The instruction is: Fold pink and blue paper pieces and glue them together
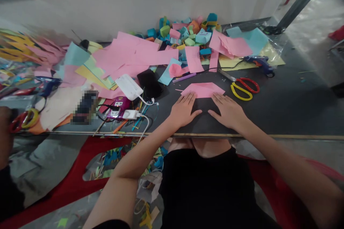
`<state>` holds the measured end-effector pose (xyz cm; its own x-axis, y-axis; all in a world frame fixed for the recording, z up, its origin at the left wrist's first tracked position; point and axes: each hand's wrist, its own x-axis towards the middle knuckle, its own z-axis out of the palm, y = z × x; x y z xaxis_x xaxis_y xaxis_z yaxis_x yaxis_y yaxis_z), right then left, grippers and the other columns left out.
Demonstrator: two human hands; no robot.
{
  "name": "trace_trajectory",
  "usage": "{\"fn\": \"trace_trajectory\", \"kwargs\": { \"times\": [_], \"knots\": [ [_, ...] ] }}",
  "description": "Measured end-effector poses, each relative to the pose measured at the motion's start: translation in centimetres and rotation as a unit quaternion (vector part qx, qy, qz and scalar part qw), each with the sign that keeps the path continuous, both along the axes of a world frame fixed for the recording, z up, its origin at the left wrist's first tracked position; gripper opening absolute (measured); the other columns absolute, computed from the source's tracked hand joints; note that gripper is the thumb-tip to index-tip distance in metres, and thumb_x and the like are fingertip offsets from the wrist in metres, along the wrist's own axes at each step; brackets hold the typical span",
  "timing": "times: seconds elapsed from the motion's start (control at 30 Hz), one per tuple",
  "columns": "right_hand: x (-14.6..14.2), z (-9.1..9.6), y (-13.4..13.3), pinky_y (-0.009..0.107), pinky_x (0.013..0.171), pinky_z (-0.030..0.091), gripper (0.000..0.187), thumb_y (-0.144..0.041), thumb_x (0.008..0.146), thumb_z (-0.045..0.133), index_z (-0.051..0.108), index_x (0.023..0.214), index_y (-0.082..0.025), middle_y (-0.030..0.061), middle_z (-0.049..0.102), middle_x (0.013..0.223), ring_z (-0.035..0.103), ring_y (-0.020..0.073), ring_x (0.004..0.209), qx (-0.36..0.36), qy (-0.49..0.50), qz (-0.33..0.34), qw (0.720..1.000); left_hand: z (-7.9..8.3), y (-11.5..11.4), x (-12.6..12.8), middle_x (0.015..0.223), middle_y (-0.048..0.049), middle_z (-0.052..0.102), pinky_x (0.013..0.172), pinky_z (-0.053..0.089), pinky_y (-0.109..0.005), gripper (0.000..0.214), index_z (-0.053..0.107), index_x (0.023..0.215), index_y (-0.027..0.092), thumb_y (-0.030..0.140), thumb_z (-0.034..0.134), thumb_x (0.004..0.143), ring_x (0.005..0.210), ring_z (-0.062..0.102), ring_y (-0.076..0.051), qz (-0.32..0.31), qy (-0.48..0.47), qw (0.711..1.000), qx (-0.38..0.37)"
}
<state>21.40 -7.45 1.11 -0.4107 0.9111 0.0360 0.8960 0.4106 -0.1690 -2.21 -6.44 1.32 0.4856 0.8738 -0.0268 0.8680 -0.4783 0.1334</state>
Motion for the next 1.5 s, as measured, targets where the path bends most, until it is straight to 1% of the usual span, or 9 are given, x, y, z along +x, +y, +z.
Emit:
{"fn": "trace_trajectory", "kwargs": {
  "times": [0.27, 0.53, 0.83, 1.03, 1.13, 1.2, 1.27, 1.37, 1.5],
  "knots": [
    [-2.5, 0.7, -3.4, 0.053, 0.108, 0.055, 0.056, -0.036, 0.102, 0.05, 0.064, 0.14, 0.003, 0.029, 0.069, 0.14, 0.068, 0.0386, 0.129, 0.071, -0.004, 0.019, 0.997, -0.3, 0.6, 0.5, 0.163, -0.0125, 0.054, 0.122, 0.049, -0.053, 0.042, 0.068, 0.142, 0.023, 0.036, 0.046, 0.11, 0.155, 0.047, -0.031, 0.073, -0.037, 0.993, 0.086],
    [-3.6, 0.2, -5.1, 0.05, 0.098, 0.056, 0.047, -0.032, 0.104, 0.049, 0.067, 0.134, -0.002, 0.027, 0.074, 0.133, 0.069, 0.0366, 0.121, 0.106, 0.034, 0.025, 0.993, 0.3, -0.2, 1.2, 0.13, -0.0132, 0.076, 0.097, 0.061, -0.046, 0.04, 0.078, 0.119, 0.016, 0.044, 0.051, 0.108, 0.12, 0.069, -0.031, 0.103, -0.034, 0.991, 0.076],
    [-4.2, 0.8, -4.5, 0.048, 0.092, 0.058, 0.042, -0.03, 0.102, 0.052, 0.073, 0.126, -0.002, 0.0261, 0.077, 0.124, 0.072, 0.0356, 0.113, 0.098, 0.015, 0.028, 0.995, 0.1, -0.8, 2.8, 0.151, -0.0225, 0.063, 0.11, 0.057, -0.05, 0.051, 0.063, 0.143, 0.007, 0.041, 0.044, 0.111, 0.146, 0.057, -0.036, 0.062, 0.011, 0.996, 0.066],
    [-4.2, 1.7, -2.5, 0.041, 0.091, 0.057, 0.025, -0.019, 0.096, 0.056, 0.079, 0.105, -0.014, 0.0141, 0.081, 0.101, 0.074, 0.0283, 0.101, 0.029, 0.1, 0.169, 0.98, 0.7, 1.2, 2.7, 0.149, -0.0251, 0.064, 0.104, 0.061, -0.047, 0.045, 0.061, 0.146, 0.008, 0.027, 0.051, 0.106, 0.146, 0.056, -0.035, 0.083, 0.033, 0.994, 0.061],
    [-2.0, 1.7, 0.4, 0.038, 0.09, 0.057, 0.028, -0.016, 0.093, 0.055, 0.08, 0.105, -0.02, 0.0086, 0.082, 0.103, 0.074, 0.0234, 0.096, 0.011, 0.195, 0.205, 0.959, 1.1, 2.8, 1.6, 0.159, -0.019, 0.057, 0.116, 0.055, -0.049, 0.047, 0.061, 0.15, 0.02, 0.021, 0.056, 0.104, 0.152, 0.05, -0.033, 0.027, 0.026, 0.999, 0.021],
    [-0.2, 1.6, 2.4, 0.042, 0.094, 0.056, 0.03, -0.014, 0.092, 0.054, 0.081, 0.101, -0.022, 0.0074, 0.083, 0.1, 0.074, 0.0245, 0.1, 0.038, 0.222, 0.184, 0.957, 1.2, 4.3, 0.8, 0.172, -0.0102, 0.042, 0.122, 0.048, -0.056, 0.05, 0.059, 0.152, 0.036, 0.027, 0.061, 0.103, 0.16, 0.04, -0.034, -0.044, 0.009, 0.999, -0.02],
    [1.3, 1.5, 3.9, 0.041, 0.094, 0.056, 0.03, -0.014, 0.091, 0.054, 0.082, 0.092, -0.025, 0.0048, 0.083, 0.1, 0.075, 0.0235, 0.101, 0.002, 0.203, 0.244, 0.948, 1.0, 6.1, 0.3, 0.179, -0.0003, 0.025, 0.125, 0.043, -0.063, 0.048, 0.059, 0.15, 0.047, 0.032, 0.063, 0.104, 0.165, 0.028, -0.035, -0.121, 0.002, 0.991, -0.055],
    [2.5, 1.1, 4.8, 0.04, 0.094, 0.058, 0.031, -0.017, 0.093, 0.057, 0.084, 0.105, -0.027, 0.006, 0.082, 0.113, 0.074, 0.0235, 0.108, -0.021, 0.165, 0.278, 0.946, 0.8, 8.8, 0.2, 0.181, 0.0027, 0.02, 0.129, 0.035, -0.063, 0.045, 0.064, 0.144, 0.047, 0.036, 0.069, 0.101, 0.167, 0.023, -0.033, -0.18, -0.012, 0.982, -0.049],
    [2.6, 0.2, 5.1, 0.045, 0.105, 0.057, 0.029, -0.035, 0.097, 0.069, 0.082, 0.119, -0.021, 0.0107, 0.08, 0.122, 0.071, 0.0287, 0.123, 0.007, 0.148, 0.264, 0.953, 0.1, 10.5, 0.8, 0.171, -0.0062, 0.044, 0.129, 0.038, -0.053, 0.036, 0.075, 0.134, 0.032, 0.033, 0.072, 0.098, 0.158, 0.042, -0.028, -0.174, -0.09, 0.98, 0.017]
  ]
}}
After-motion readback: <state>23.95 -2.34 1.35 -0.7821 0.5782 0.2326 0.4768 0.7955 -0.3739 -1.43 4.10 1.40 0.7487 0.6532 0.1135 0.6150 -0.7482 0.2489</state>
